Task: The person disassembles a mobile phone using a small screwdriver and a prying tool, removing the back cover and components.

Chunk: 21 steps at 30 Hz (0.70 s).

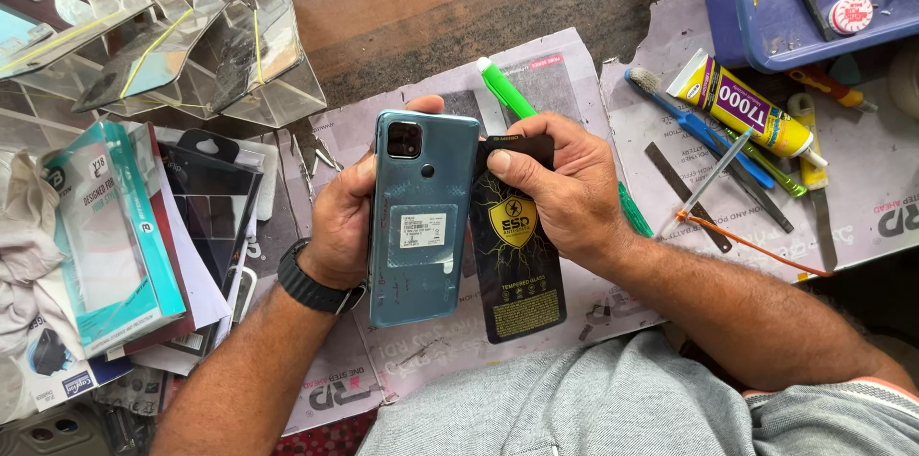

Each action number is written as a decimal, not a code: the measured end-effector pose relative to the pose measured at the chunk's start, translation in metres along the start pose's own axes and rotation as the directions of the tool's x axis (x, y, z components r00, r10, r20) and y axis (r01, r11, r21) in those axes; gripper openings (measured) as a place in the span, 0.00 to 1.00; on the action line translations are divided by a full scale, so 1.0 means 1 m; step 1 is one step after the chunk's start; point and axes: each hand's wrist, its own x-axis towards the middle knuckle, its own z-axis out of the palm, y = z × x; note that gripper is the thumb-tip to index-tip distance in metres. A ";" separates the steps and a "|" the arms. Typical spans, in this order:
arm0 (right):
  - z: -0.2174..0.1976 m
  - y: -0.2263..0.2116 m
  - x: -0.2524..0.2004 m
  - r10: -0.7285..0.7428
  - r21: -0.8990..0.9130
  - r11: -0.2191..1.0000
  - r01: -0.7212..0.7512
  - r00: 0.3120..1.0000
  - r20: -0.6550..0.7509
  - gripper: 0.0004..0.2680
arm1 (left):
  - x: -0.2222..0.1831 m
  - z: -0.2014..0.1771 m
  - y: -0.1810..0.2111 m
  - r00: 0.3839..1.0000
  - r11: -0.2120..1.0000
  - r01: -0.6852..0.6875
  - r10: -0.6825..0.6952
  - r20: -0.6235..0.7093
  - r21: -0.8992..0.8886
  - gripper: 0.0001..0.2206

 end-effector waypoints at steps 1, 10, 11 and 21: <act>0.000 0.000 -0.001 0.007 0.010 1.000 -0.007 1.000 -0.008 0.04 | 0.000 0.000 -0.001 1.000 1.000 0.006 -0.006 -0.009 0.004 0.32; -0.001 0.003 0.001 -0.030 -0.034 0.999 0.029 0.999 -0.026 0.04 | -0.001 0.001 0.000 0.999 0.999 0.002 -0.003 0.037 0.042 0.29; -0.001 0.004 0.001 -0.042 -0.042 0.998 0.041 0.999 -0.022 0.04 | -0.001 0.001 0.001 0.999 1.000 0.004 -0.005 0.042 0.030 0.29; -0.022 -0.009 0.018 0.102 -0.045 0.994 -0.096 0.987 0.128 0.05 | 0.002 0.004 0.004 0.993 0.991 0.088 -0.079 0.092 -0.099 0.33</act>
